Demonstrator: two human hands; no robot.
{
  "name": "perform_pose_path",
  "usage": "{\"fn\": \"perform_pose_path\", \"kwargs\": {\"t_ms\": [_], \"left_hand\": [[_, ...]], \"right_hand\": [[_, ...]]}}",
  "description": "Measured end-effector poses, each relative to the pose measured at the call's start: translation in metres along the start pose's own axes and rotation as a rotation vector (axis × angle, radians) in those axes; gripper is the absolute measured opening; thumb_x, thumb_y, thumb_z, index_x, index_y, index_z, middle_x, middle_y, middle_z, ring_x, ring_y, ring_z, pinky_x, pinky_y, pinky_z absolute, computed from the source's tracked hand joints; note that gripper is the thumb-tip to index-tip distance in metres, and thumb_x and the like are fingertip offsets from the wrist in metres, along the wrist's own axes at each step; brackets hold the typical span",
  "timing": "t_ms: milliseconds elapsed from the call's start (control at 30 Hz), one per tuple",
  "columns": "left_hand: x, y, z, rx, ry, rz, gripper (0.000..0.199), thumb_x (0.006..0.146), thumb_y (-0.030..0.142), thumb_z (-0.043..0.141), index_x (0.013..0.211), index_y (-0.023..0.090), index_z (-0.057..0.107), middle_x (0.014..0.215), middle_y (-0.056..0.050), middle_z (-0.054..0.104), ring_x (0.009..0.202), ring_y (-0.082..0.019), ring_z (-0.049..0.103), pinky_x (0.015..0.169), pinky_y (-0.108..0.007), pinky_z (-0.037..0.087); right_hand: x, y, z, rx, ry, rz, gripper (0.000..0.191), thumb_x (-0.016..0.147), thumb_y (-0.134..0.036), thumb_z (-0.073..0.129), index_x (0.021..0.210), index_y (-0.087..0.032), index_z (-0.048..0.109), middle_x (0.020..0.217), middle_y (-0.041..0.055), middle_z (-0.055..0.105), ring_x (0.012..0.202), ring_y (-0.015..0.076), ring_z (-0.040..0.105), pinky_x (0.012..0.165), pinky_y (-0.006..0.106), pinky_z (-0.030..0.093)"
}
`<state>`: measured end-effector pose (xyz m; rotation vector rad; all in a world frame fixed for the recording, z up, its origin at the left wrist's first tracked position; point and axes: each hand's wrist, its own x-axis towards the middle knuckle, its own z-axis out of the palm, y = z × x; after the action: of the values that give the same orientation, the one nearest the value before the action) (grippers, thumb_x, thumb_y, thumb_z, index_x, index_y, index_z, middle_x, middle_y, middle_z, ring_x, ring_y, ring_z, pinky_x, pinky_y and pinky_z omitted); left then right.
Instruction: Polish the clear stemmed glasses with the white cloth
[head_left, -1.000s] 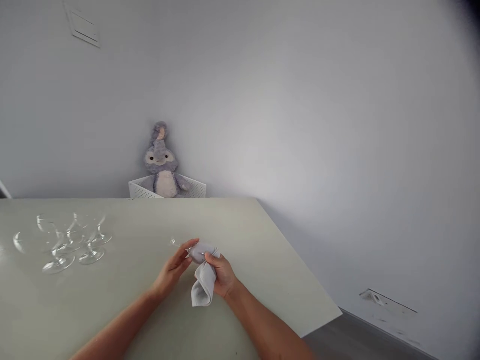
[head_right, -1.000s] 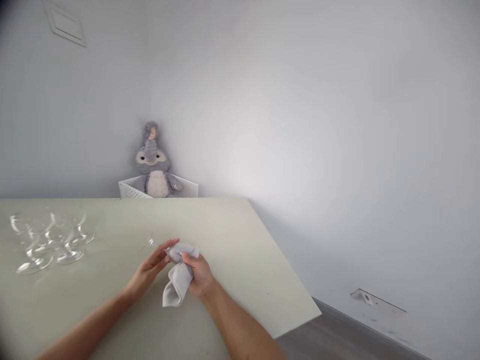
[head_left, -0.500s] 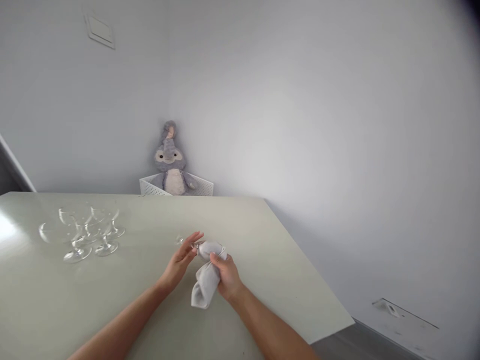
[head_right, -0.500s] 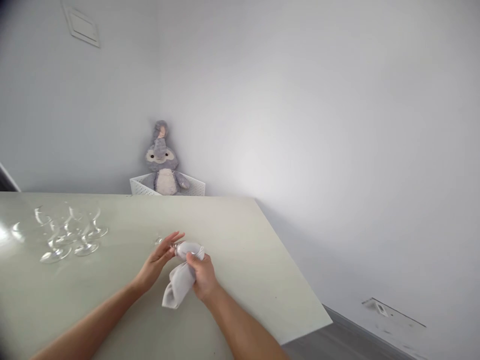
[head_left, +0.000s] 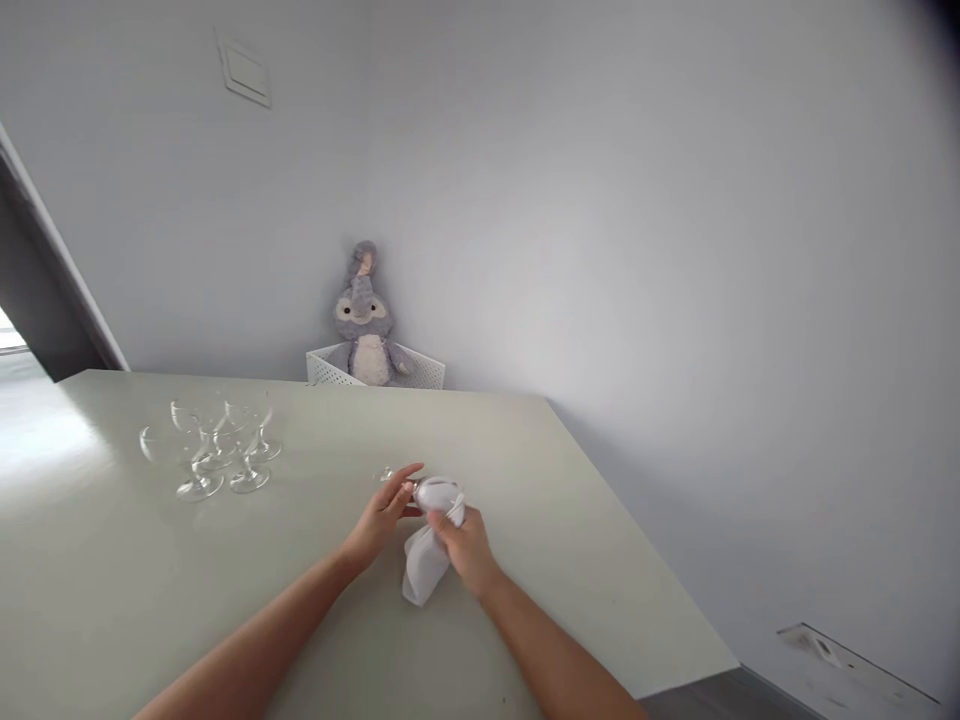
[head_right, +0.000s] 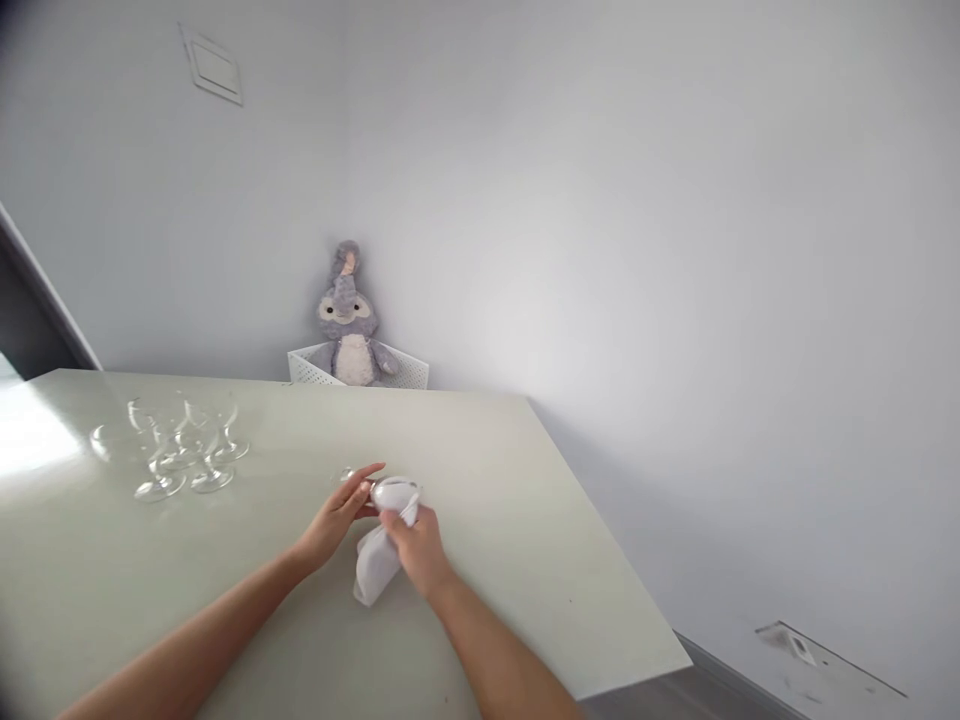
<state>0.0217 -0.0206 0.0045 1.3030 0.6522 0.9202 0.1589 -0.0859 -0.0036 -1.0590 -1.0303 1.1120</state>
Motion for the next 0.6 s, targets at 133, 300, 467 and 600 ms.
{"fn": "perform_pose_path", "kwargs": {"t_ms": [133,300,467,600], "left_hand": [[-0.002,0.001,0.003,0.026,-0.044,0.081,0.041,0.079,0.038,0.052,0.119,0.027,0.048,0.127,-0.006,0.047,0.11,-0.022,0.046,0.093,-0.037,0.038],[-0.001,0.001,-0.001,-0.049,-0.048,0.053,0.045,0.08,0.041,0.05,0.12,0.022,0.044,0.099,-0.007,0.059,0.086,-0.019,0.056,0.078,-0.036,0.047],[0.002,-0.008,-0.003,-0.026,0.004,-0.006,0.045,0.081,0.046,0.045,0.116,0.018,0.045,0.063,0.003,0.05,0.058,-0.012,0.052,0.062,-0.032,0.049],[0.003,-0.017,0.0,-0.055,0.053,-0.035,0.044,0.08,0.045,0.047,0.116,0.02,0.048,0.08,-0.003,0.058,0.072,-0.015,0.056,0.07,-0.034,0.049]], "right_hand": [[0.006,-0.005,0.002,0.445,0.087,0.284,0.031,0.068,-0.041,0.065,0.086,-0.016,0.061,0.063,0.0011,0.061,0.049,0.0122,0.054,0.047,0.024,0.044],[-0.006,-0.004,0.008,0.069,-0.09,0.098,0.04,0.071,-0.04,0.062,0.103,-0.017,0.058,0.076,0.0038,0.064,0.062,0.017,0.059,0.057,0.029,0.047],[-0.011,0.003,0.005,-0.524,-0.025,-0.171,0.026,0.074,-0.038,0.057,0.085,-0.017,0.067,0.075,0.0051,0.065,0.074,0.0206,0.058,0.068,0.03,0.044],[-0.005,-0.001,0.005,-0.177,0.034,-0.007,0.031,0.072,-0.04,0.061,0.089,-0.015,0.066,0.076,0.0052,0.065,0.072,0.0197,0.058,0.065,0.029,0.045]]}}
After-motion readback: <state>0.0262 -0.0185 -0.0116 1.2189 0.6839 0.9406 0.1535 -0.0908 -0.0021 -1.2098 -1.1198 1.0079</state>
